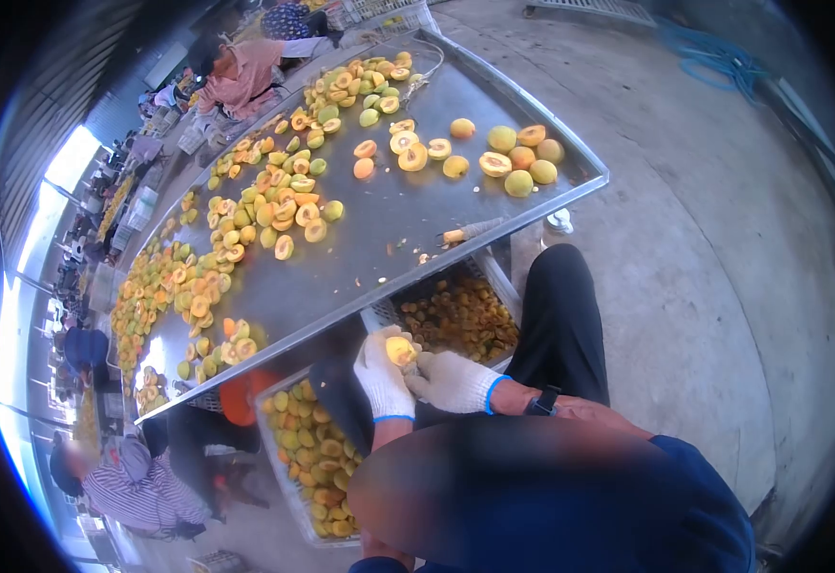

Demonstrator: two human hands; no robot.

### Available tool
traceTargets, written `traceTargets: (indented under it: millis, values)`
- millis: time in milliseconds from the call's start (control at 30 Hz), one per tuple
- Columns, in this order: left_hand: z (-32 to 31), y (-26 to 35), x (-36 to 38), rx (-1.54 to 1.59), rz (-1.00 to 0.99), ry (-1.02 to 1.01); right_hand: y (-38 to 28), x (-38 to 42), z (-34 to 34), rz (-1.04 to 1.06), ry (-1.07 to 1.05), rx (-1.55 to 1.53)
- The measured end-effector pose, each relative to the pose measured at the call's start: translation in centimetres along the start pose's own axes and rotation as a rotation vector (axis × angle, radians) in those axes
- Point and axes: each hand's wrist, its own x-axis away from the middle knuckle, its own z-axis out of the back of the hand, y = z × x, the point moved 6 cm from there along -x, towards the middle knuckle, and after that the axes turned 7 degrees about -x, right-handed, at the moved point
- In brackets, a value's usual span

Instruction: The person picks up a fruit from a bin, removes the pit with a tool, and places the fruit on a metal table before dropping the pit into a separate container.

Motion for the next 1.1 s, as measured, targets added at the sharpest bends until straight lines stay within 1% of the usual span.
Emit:
traceTargets:
  millis: [133, 233, 367, 500, 567, 667, 733, 767, 800, 867, 900, 933, 1033, 1067, 1100]
  values:
    - [0.4, -0.8, -0.1, -0.053, 0.042, 0.038, 0.9, -0.4, -0.6, 0.017, 0.025, 0.022]
    - [0.7, -1.7, -0.6, -0.070, 0.032, 0.060, 1.2, -0.6, -0.9, 0.010, 0.038, 0.053]
    - [0.5, -2.4, -0.9, -0.114, 0.075, 0.078, 2.3, -1.3, -1.4, 0.027, 0.111, 0.165]
    - [0.9, -4.4, -2.5, -0.212, 0.024, 0.102, 3.5, -1.7, -1.7, 0.014, 0.184, 0.315]
    - [0.8, -4.8, -2.8, -0.250, 0.000, 0.110, 4.0, -2.0, -1.7, 0.017, 0.183, 0.353]
    - [0.9, -5.5, -3.1, -0.191, 0.026, 0.141, 4.7, -2.3, -1.6, -0.002, 0.185, 0.409]
    - [2.1, -5.8, -4.2, -0.020, 0.015, 0.224, 4.6, -2.5, -0.8, -0.017, 0.187, 0.433]
    - [2.1, -4.5, -3.7, 0.062, 0.089, 0.172, 4.4, -2.0, 0.0, -0.027, 0.207, 0.374]
    - [2.9, -3.8, -3.5, 0.063, 0.083, 0.186, 4.3, -1.8, 0.4, -0.034, 0.222, 0.314]
    - [2.7, -2.7, -3.4, 0.452, 0.146, -0.089, 4.3, -2.0, 0.7, -0.008, 0.217, 0.273]
    - [3.0, -1.3, -3.0, 0.428, 0.117, -0.151, 4.0, -1.9, 1.1, -0.006, 0.231, 0.217]
    - [3.7, -0.2, -2.6, 0.431, 0.103, -0.130, 3.8, -1.7, 1.5, -0.005, 0.242, 0.162]
    - [4.8, 3.4, -1.4, 0.633, 0.048, -0.258, 4.6, -1.9, 2.7, 0.077, 0.314, 0.157]
    - [5.8, 4.1, -1.2, 0.641, 0.031, -0.235, 4.5, -1.8, 3.2, 0.095, 0.335, 0.140]
    - [7.0, 5.2, -0.9, 0.638, -0.054, -0.221, 4.5, -1.8, 3.5, 0.071, 0.336, 0.162]
